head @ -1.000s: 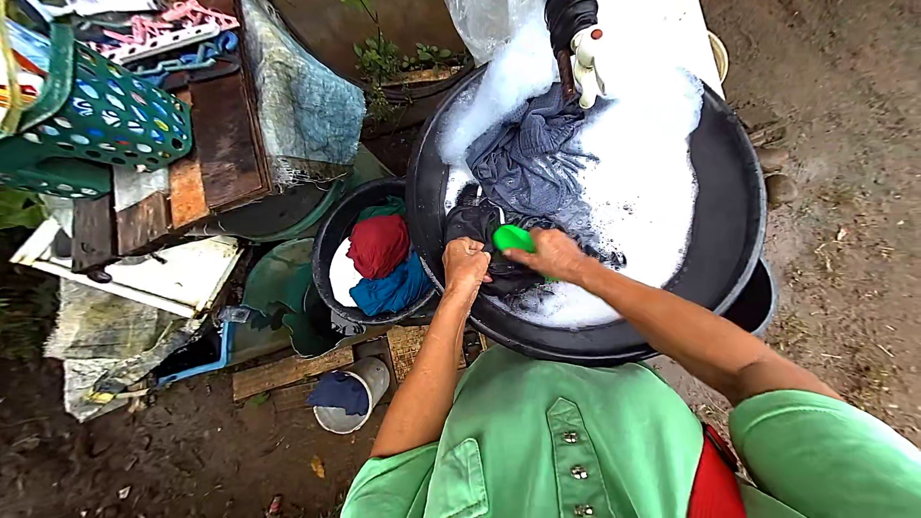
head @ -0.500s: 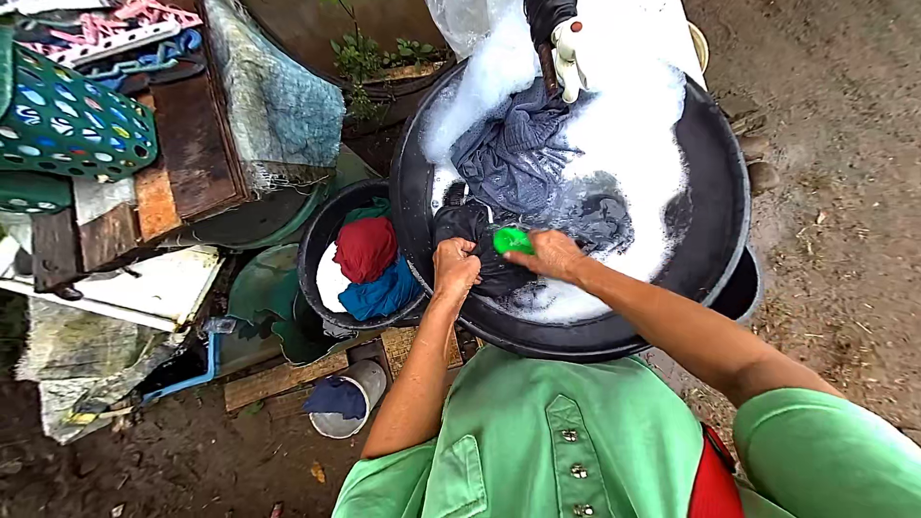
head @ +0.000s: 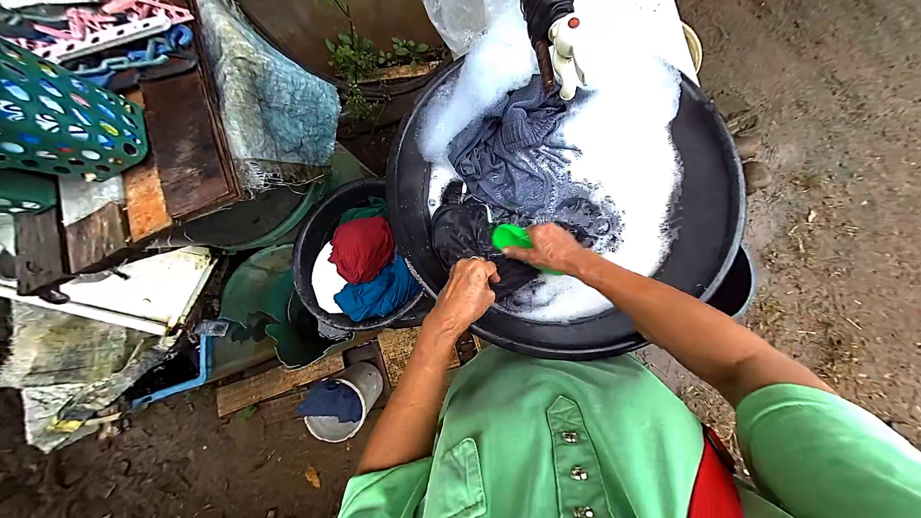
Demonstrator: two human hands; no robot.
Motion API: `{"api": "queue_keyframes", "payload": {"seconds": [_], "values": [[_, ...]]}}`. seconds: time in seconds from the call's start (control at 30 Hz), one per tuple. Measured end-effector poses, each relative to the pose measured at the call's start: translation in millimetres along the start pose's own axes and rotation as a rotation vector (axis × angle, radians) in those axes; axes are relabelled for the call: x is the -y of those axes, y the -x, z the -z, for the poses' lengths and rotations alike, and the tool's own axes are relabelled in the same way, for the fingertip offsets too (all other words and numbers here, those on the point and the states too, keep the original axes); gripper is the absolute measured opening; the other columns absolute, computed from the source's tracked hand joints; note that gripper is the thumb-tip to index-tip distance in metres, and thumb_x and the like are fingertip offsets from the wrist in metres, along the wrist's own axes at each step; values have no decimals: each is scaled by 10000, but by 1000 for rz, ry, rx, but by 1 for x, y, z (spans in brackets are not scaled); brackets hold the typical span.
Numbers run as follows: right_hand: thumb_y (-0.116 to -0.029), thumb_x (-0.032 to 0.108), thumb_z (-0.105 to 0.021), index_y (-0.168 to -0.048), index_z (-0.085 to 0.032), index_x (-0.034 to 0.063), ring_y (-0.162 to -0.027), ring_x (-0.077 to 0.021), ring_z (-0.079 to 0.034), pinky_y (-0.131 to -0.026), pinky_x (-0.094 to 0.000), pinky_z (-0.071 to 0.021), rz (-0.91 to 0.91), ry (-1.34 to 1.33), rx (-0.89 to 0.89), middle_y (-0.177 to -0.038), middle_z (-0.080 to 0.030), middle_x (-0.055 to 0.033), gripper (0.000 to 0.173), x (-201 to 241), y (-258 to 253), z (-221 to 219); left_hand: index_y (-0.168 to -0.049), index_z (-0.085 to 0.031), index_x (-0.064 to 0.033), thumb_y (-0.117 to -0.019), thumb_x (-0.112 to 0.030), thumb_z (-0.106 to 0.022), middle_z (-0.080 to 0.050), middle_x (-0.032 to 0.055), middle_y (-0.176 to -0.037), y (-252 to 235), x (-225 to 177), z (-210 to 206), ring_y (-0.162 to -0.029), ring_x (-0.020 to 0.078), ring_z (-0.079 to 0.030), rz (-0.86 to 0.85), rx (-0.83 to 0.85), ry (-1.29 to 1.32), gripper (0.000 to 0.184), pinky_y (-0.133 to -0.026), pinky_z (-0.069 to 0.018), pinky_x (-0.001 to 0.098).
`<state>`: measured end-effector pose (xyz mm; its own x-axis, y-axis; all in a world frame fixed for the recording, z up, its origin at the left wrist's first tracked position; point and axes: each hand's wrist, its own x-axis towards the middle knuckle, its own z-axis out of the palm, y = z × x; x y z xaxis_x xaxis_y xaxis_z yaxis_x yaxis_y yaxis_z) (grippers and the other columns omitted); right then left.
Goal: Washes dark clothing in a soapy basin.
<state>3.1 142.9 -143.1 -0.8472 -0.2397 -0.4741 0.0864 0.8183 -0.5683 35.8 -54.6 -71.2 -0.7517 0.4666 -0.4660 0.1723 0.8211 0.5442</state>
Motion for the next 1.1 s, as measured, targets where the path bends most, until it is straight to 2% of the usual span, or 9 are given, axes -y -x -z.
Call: {"api": "queue_keyframes", "payload": {"seconds": [0.2,0.37,0.47,0.63,0.7,0.77,0.87,1.0,1.1], "values": [[-1008,461,-649,-1003,-662,-129,-1025,-525,-657,-848,-703,-488,-316,106,-68,-1022,-665,-346,591,-67,9,48,-1113,-729,61,-983,63,-496,-682,266,-1146,14,-5,-7,-1133,414,-649,65,-11,-72,267,-993,-492,531],[-972,458,-695,-1039,-685,-85,-896,-454,-690,-799,-654,-526,-3,-94,-106,-915,-688,-275,547,26,31,12,-1062,-744,58,-945,83,-552,-704,258,-1079,15,-3,-12,-1064,421,-676,45,-135,3,226,-942,-516,562],[-996,512,-638,-1076,-666,-105,-979,-492,-678,-836,-675,-509,-9,2,-2,-989,-682,-311,623,3,9,-10,-1019,-747,80,-917,104,-567,-709,280,-1006,19,1,-13,-1006,448,-686,31,-227,44,208,-909,-519,581],[-1005,491,-640,-1036,-661,-131,-1025,-525,-654,-856,-704,-485,-268,4,-104,-1032,-663,-349,623,-50,-3,28,-1075,-723,79,-910,117,-565,-710,267,-914,14,7,-20,-872,431,-698,15,-391,170,232,-818,-537,582],[-1007,455,-651,-1001,-668,-119,-959,-489,-666,-834,-675,-491,-225,-110,-171,-970,-667,-320,574,-28,9,29,-1260,-665,64,-987,47,-547,-715,281,-1021,12,5,-16,-953,437,-701,96,-366,193,298,-884,-532,582],[-987,418,-688,-1007,-690,-96,-852,-430,-688,-784,-633,-528,-52,-222,-228,-886,-684,-270,515,10,27,14,-1233,-668,75,-1018,5,-548,-710,287,-1034,8,2,-12,-985,436,-695,140,-359,226,256,-913,-522,583],[-988,464,-677,-979,-676,-68,-810,-407,-675,-743,-610,-526,39,-189,-123,-844,-664,-237,532,10,24,-19,-1160,-682,85,-1009,33,-543,-710,246,-1017,7,3,-5,-897,332,-711,200,-349,397,212,-871,-569,496],[-997,478,-660,-1033,-673,-123,-1014,-521,-659,-871,-713,-483,-249,-109,-115,-1018,-669,-347,602,-50,7,25,-1172,-630,130,-990,65,-519,-693,217,-999,1,-14,29,-813,222,-711,51,-453,704,224,-799,-614,411],[-1035,386,-627,-1093,-646,-95,-793,-303,-653,-744,-506,-544,-295,-478,-345,-907,-660,-213,485,-73,16,44,-1173,-586,118,-970,78,-505,-659,113,-986,-20,-34,81,-814,139,-701,-195,-607,917,222,-796,-626,356]]}}
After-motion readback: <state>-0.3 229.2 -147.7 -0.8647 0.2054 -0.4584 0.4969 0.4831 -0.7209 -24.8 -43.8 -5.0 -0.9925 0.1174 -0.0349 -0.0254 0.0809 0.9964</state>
